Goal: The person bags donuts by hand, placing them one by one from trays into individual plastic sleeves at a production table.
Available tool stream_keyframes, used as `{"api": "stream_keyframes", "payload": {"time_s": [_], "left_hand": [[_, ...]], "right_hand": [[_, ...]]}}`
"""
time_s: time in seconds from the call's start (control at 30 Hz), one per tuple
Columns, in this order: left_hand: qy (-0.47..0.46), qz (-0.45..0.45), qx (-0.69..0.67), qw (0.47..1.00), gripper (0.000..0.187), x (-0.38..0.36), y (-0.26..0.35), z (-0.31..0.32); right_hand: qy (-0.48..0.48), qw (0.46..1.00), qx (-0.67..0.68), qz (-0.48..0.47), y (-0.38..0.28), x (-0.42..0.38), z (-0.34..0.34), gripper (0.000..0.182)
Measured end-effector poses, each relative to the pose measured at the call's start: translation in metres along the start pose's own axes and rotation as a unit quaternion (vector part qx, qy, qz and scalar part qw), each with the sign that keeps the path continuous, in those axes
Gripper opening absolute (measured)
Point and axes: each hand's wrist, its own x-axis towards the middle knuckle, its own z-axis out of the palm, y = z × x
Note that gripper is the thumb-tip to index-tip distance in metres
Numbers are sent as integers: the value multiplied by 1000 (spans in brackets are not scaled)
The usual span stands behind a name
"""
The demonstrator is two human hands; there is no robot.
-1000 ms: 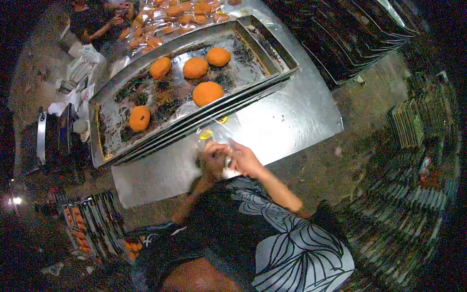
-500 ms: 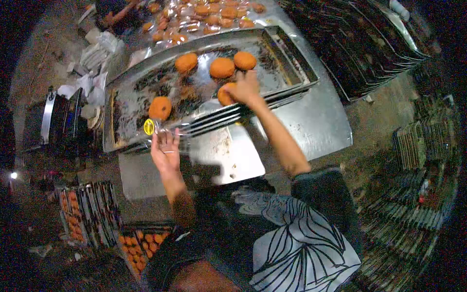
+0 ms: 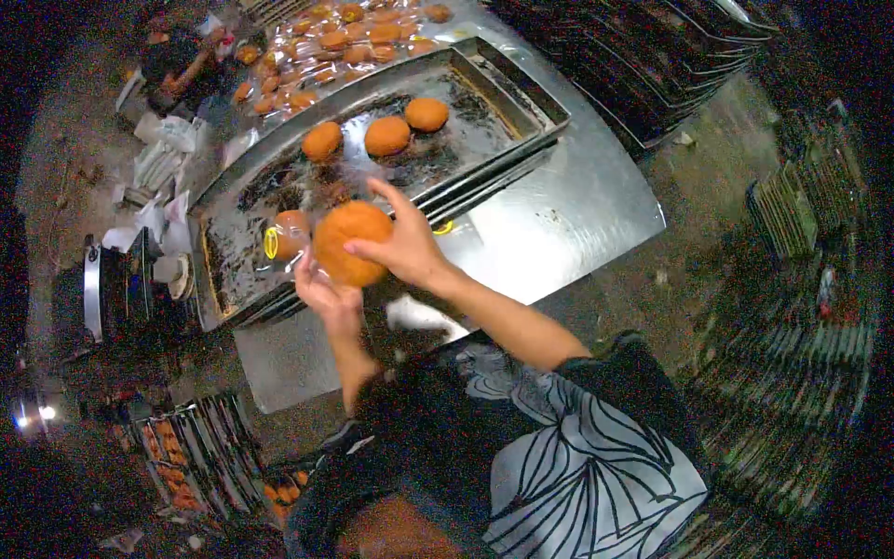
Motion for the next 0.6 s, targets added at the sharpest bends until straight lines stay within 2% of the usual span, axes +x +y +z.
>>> {"api": "stream_keyframes", "payload": {"time_s": [0.03, 0.07, 0.1, 0.13, 0.2, 0.23, 0.27, 0.37, 0.47, 0.53, 0.6], "left_hand": [[24, -80, 0, 996, 48, 3, 0, -1], [30, -33, 82, 996, 51, -7, -10, 13], [0, -40, 89, 995, 52, -4, -21, 0], [-26, -50, 97, 994, 52, -3, -31, -14], [-45, -22, 102, 994, 52, -2, -36, 1], [-67, 11, 105, 992, 52, -2, -36, 11], [-66, 12, 105, 992, 52, -5, -30, 21], [-14, -91, 106, 990, 51, -8, -14, 36], [-55, -39, 112, 991, 49, -4, -27, 18], [-71, -37, 129, 988, 49, -6, -32, 20], [-84, -58, 74, 992, 49, -3, -44, 17]], "right_hand": [[16, 999, 28, 28, 2, -12, -5, 76], [32, 996, 56, 56, 7, -19, -7, 77], [83, 995, 54, 29, 12, -19, -6, 76], [84, 995, 53, 32, 15, -19, -3, 76], [212, 976, -29, -32, 17, -17, 4, 76], [212, 976, -30, -30, 14, -20, 1, 76], [171, 978, -100, -65, 6, -26, -2, 76], [65, 944, -256, -200, 5, -36, -18, 79], [16, 929, -273, -249, 11, -27, -36, 81], [39, 921, -295, -251, 3, -18, -30, 77], [96, 914, -311, -242, -3, -8, -15, 70]]}}
